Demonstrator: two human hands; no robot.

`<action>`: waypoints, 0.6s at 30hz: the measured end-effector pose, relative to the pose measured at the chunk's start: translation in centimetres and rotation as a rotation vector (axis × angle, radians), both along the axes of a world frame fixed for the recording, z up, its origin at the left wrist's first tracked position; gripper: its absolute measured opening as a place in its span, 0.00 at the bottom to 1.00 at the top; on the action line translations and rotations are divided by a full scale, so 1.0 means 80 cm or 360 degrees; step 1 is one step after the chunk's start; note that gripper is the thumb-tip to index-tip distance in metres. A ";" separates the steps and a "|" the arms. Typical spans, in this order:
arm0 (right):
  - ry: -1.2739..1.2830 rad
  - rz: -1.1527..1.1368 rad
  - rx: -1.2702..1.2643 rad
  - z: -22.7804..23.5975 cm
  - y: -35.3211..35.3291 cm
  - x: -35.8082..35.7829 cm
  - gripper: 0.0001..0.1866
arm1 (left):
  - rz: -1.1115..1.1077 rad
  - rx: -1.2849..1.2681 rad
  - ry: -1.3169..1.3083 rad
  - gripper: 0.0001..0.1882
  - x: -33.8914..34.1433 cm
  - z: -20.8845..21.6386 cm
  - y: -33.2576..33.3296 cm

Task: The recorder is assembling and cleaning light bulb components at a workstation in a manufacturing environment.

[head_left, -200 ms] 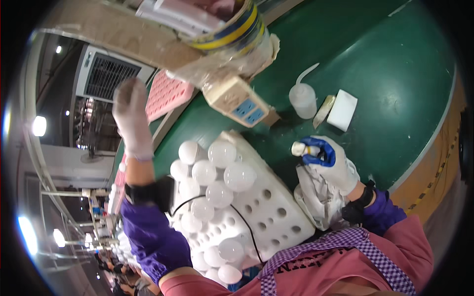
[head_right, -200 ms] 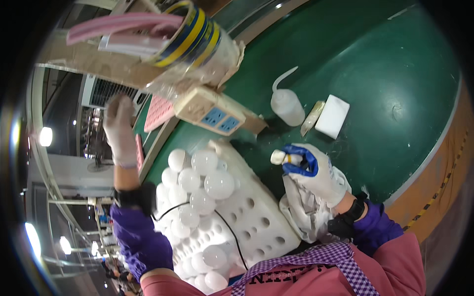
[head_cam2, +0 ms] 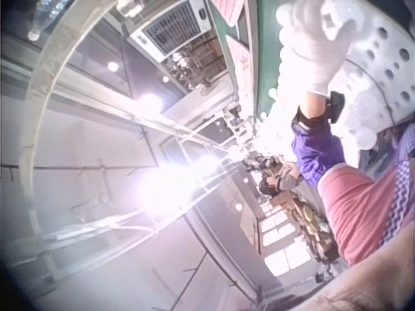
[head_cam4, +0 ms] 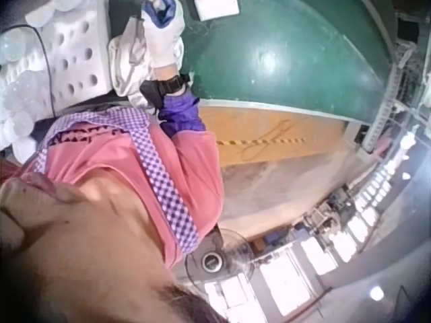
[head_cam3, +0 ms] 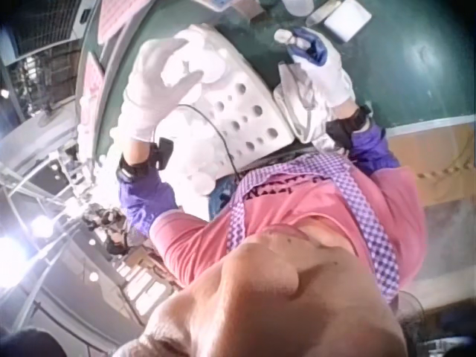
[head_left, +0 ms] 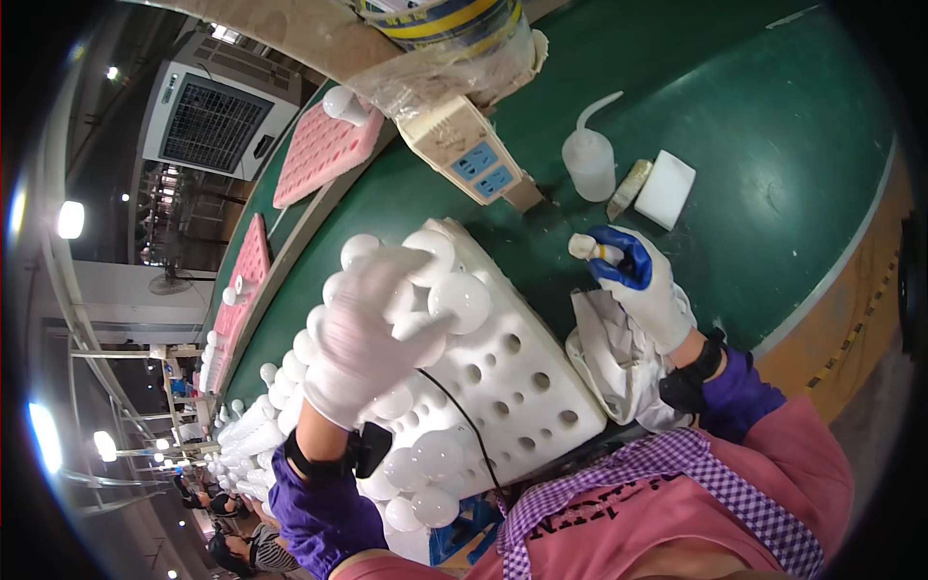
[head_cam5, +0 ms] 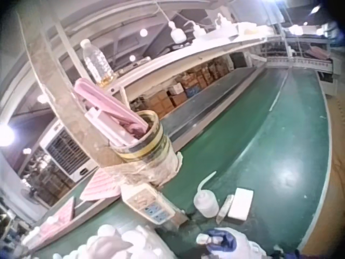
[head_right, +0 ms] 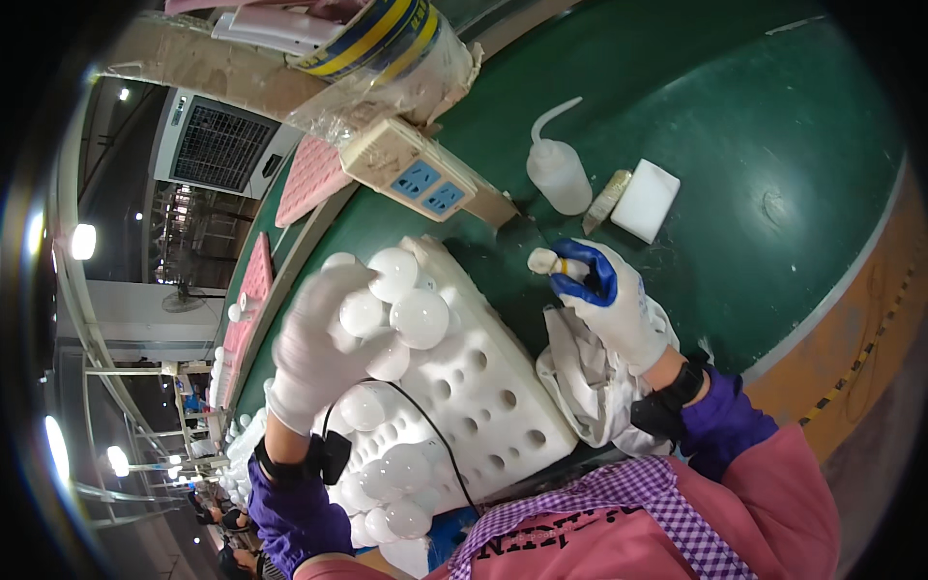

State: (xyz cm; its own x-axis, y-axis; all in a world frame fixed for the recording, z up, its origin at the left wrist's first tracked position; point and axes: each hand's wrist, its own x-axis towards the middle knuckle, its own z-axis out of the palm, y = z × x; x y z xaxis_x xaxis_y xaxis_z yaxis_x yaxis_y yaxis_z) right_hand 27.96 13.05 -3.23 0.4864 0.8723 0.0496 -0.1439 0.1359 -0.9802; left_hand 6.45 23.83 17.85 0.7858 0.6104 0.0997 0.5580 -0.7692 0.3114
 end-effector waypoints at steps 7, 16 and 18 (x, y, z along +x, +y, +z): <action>0.0087 0.0051 0.0132 -0.017 -0.003 -0.002 0.20 | -0.0255 0.0090 0.0811 0.34 -0.001 -0.059 0.001; -0.0080 0.0187 -0.0056 -0.006 -0.006 -0.006 0.19 | -0.0290 0.0270 0.0259 0.31 0.004 0.028 0.016; -0.0157 0.0093 0.0089 -0.015 -0.007 -0.004 0.18 | -0.0302 0.0172 -0.0023 0.30 -0.008 0.056 0.006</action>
